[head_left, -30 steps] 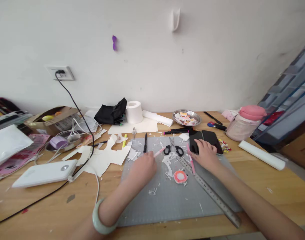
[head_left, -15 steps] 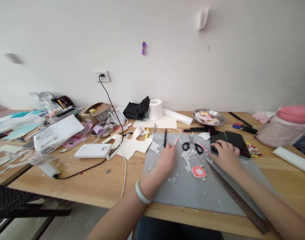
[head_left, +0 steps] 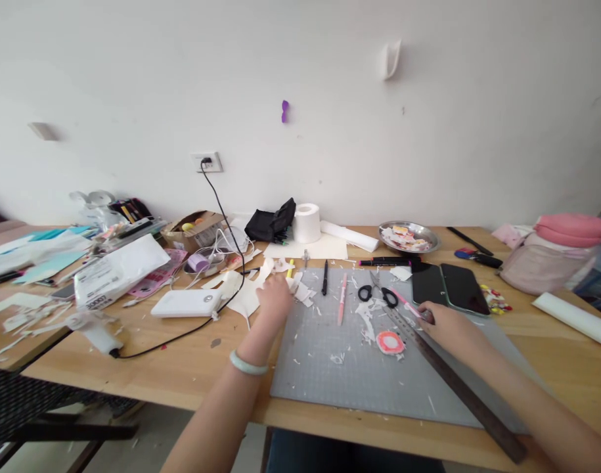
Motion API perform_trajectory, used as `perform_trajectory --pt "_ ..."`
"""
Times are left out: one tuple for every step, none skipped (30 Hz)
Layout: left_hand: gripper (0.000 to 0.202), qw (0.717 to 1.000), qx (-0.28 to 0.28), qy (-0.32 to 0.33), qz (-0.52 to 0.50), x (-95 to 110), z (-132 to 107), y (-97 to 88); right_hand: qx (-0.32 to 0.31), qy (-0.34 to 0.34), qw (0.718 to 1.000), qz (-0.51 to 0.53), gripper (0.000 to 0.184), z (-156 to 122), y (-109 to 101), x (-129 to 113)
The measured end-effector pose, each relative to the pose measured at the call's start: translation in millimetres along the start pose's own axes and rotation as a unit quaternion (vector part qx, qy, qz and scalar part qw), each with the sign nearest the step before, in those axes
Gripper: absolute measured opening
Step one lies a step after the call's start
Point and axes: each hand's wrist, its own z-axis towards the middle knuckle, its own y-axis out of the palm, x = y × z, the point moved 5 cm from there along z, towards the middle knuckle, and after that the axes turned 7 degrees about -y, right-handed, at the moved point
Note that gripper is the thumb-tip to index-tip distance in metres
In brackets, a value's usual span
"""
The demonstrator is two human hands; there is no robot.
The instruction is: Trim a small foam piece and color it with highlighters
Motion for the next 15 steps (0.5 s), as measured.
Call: perform_trajectory --pt "0.03 1.0 -0.001 -0.003 0.004 -9.3 4.9 0.0 -0.001 0.002 1.0 0.005 0.025 -0.3 -0.3 0.8" --pt "0.028 1.0 -0.001 -0.004 0.006 -16.8 8.8 -0.2 -0.001 0.004 1.0 0.007 0.025 0.0 -0.1 1.5" --pt "0.028 1.0 0.005 -0.003 0.009 -22.3 11.9 -1.2 -0.002 0.004 1.0 0.007 0.026 0.7 0.4 1.9" --pt "0.029 1.0 0.017 0.0 0.011 -25.5 14.2 -2.8 -0.001 0.002 1.0 0.004 0.026 1.8 1.2 1.9" --pt "0.031 0.999 0.032 0.01 0.013 -25.9 16.1 -4.8 0.002 -0.002 1.0 0.0 0.026 3.2 2.0 1.4" --pt "0.033 0.999 0.045 0.025 0.015 -24.0 17.6 -6.3 0.008 -0.007 1.0 -0.002 0.026 4.8 2.8 0.4" --pt "0.034 0.997 0.056 0.042 0.018 -20.5 19.0 -7.1 0.016 -0.014 1.0 -0.004 0.026 6.2 3.4 -1.0" --pt "0.033 0.996 0.061 0.056 0.022 -16.4 20.6 -6.6 0.026 -0.024 0.999 -0.006 0.026 7.5 3.7 -3.1" --pt "0.03 0.996 0.06 0.064 0.027 -12.3 22.4 -5.0 0.039 -0.035 0.999 -0.009 0.026 8.3 3.7 -5.6" --pt "0.028 0.996 0.058 0.065 0.031 -8.8 24.5 -2.7 0.053 -0.048 0.997 -0.015 0.026 8.7 3.4 -8.3" --pt "0.026 0.996 0.055 0.06 0.035 -6.2 26.7 -0.1 0.067 -0.061 0.996 -0.021 0.026 8.7 3.0 -10.8" --pt "0.026 0.997 0.053 0.053 0.037 -4.4 28.8 2.6 0.081 -0.073 0.994 -0.027 0.027 8.2 2.6 -13.1" --pt "0.026 0.997 0.053 0.044 0.037 -3.1 30.8 4.9 0.096 -0.082 0.992 -0.032 0.027 7.6 2.0 -14.4" --pt "0.026 0.997 0.054 0.037 0.036 -2.3 32.5 6.7 0.111 -0.087 0.989 -0.036 0.027 6.8 1.4 -14.7" --pt "0.026 0.997 0.056 0.033 0.032 -1.8 34.0 7.7 0.126 -0.09 0.987 -0.036 0.027 6.2 0.7 -13.9"
